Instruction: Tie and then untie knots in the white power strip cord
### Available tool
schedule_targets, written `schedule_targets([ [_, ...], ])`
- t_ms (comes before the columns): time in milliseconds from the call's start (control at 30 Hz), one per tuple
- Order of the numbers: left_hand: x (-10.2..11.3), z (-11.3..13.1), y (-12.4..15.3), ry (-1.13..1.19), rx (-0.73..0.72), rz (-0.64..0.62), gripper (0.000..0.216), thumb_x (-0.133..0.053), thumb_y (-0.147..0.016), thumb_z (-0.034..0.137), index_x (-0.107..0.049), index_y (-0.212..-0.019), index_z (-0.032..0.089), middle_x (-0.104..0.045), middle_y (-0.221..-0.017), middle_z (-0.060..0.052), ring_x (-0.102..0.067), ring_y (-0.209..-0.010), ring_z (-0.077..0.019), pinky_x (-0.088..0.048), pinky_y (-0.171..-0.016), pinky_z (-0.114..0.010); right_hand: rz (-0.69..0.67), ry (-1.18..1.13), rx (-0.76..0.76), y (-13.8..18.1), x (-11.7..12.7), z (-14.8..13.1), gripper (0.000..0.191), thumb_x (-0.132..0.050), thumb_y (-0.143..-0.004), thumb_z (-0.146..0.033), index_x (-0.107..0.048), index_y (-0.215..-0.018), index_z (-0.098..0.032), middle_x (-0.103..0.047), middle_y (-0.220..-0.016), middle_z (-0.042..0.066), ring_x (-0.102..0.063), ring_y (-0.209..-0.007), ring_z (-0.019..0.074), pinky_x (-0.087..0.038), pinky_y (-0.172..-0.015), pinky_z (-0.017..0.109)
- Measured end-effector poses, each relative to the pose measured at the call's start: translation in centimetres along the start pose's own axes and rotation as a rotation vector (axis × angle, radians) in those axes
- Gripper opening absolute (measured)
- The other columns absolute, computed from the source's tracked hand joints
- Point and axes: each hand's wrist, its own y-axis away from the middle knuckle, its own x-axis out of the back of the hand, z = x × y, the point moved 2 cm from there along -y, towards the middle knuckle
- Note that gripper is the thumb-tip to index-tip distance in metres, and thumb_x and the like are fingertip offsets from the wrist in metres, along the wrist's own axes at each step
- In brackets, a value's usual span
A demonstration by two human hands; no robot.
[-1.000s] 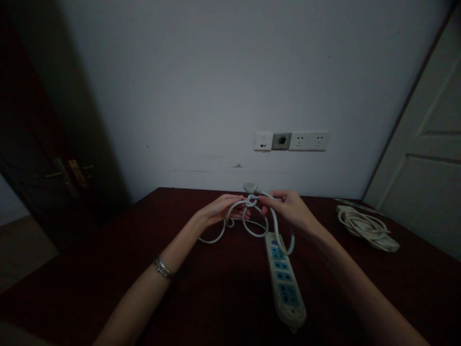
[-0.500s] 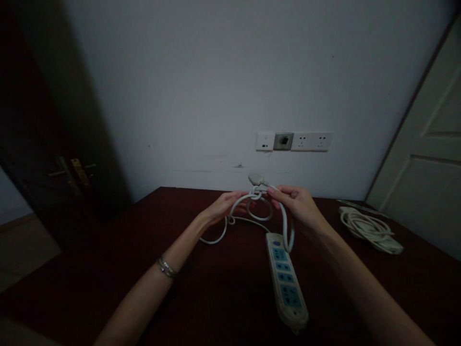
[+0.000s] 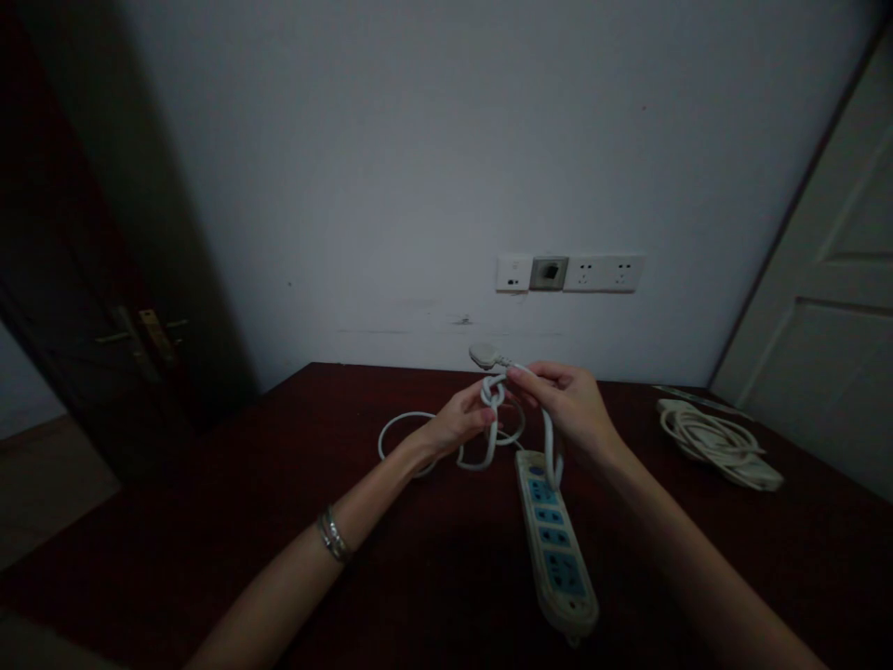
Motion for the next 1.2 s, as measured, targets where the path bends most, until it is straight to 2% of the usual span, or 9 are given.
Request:
schedule_targets([
  [133, 0.1, -0.2, -0.1, -0.154, -0.058, 0.051, 0.058, -0.075, -0.061, 0.040, -0.055, -0.110, 0.016, -0.059, -0.097, -0.008, -0.056, -0.087, -0.0192, -0.042, -0.079, -0.032, 0.015, 0.051, 0.021, -0.1, -0.2, 0.7, 0.032, -0.065, -0.068, -0.045, -0.059, -0.058, -0.015, -0.050, -0.048, -0.002, -0.045, -0.045, 0.0093, -0.034, -0.045, 0.022],
  [367, -0.2, 0.7, 0.0, -0.496, -0.200, 0.244, 0.048, -0.070, -0.068, 0.032, -0.053, -0.110, 0.015, -0.058, -0.096, -0.006, -0.054, -0.087, -0.0180, -0.042, -0.082, -0.032, 0.058, 0.126, 0.069, -0.4, 0.1, 1.4, 0.034, -0.062, -0.069, -0.047, -0.059, -0.056, -0.015, -0.049, -0.047, -0.002, -0.043, -0.045, 0.0092, -0.031, -0.045, 0.022],
  [500, -0.6, 1.2, 0.3, -0.422, -0.169, 0.246, 0.049, -0.069, -0.070, 0.030, -0.047, -0.112, 0.018, -0.059, -0.091, -0.005, -0.057, -0.082, -0.0167, -0.045, -0.076, -0.030, 0.074, 0.124, 0.076, -0.3, 0.2, 1.4, 0.035, -0.061, -0.070, -0.047, -0.058, -0.056, -0.016, -0.048, -0.048, -0.002, -0.042, -0.045, 0.0093, -0.030, -0.045, 0.022],
  [633, -0.8, 1.6, 0.4, -0.316, -0.139, 0.246, 0.061, -0.070, -0.069, 0.030, -0.039, -0.120, 0.020, -0.061, -0.091, -0.006, -0.060, -0.068, -0.0146, -0.047, -0.058, -0.026, 0.100, 0.099, 0.077, -0.1, 0.1, 0.9, 0.035, -0.063, -0.070, -0.045, -0.054, -0.052, -0.016, -0.046, -0.046, -0.003, -0.040, -0.044, 0.0088, -0.030, -0.045, 0.022],
  [767, -0.5, 1.9, 0.3, -0.270, -0.107, 0.237, 0.064, -0.071, -0.067, 0.034, -0.038, -0.121, 0.019, -0.063, -0.095, -0.010, -0.063, -0.065, -0.0179, -0.047, -0.050, -0.025, 0.116, 0.070, 0.087, 0.1, 0.0, 0.7, 0.032, -0.063, -0.071, -0.044, -0.057, -0.056, -0.016, -0.047, -0.047, -0.002, -0.042, -0.045, 0.0090, -0.031, -0.045, 0.021],
  [900, -0.2, 1.9, 0.2, -0.170, -0.067, 0.139, 0.068, -0.070, -0.068, 0.040, -0.037, -0.125, 0.020, -0.064, -0.099, -0.012, -0.066, -0.066, -0.0211, -0.049, -0.053, -0.028, 0.138, 0.036, 0.069, 0.1, 0.1, 1.0, 0.031, -0.063, -0.071, -0.044, -0.058, -0.059, -0.016, -0.047, -0.048, -0.003, -0.040, -0.044, 0.0084, -0.028, -0.043, 0.021],
  [1000, 0.3, 1.8, 0.0, -0.102, -0.036, 0.086, 0.064, -0.066, -0.070, 0.047, -0.044, -0.122, 0.018, -0.064, -0.101, -0.015, -0.066, -0.075, -0.0228, -0.051, -0.060, -0.031, 0.167, 0.016, 0.071, 0.0, 0.3, 1.2, 0.032, -0.063, -0.071, -0.044, -0.056, -0.058, -0.016, -0.047, -0.048, -0.003, -0.039, -0.043, 0.0078, -0.027, -0.042, 0.021],
  [1100, 1.1, 1.7, -0.2, -0.090, -0.030, 0.163, 0.057, -0.062, -0.072, 0.052, -0.054, -0.113, 0.013, -0.064, -0.102, -0.016, -0.065, -0.083, -0.0223, -0.051, -0.070, -0.034, 0.198, 0.013, 0.090, -0.2, 0.5, 1.2, 0.032, -0.064, -0.070, -0.044, -0.056, -0.057, -0.016, -0.046, -0.048, -0.004, -0.038, -0.042, 0.0072, -0.026, -0.041, 0.021],
  [1200, 1.7, 2.2, -0.3, -0.231, -0.075, 0.286, 0.047, -0.065, -0.071, 0.047, -0.062, -0.102, 0.012, -0.065, -0.103, -0.014, -0.062, -0.090, -0.0210, -0.048, -0.079, -0.034, 0.234, -0.013, 0.078, -0.3, 0.6, 1.3, 0.034, -0.066, -0.068, -0.045, -0.056, -0.057, -0.015, -0.046, -0.047, -0.004, -0.037, -0.041, 0.0065, -0.024, -0.040, 0.020],
])
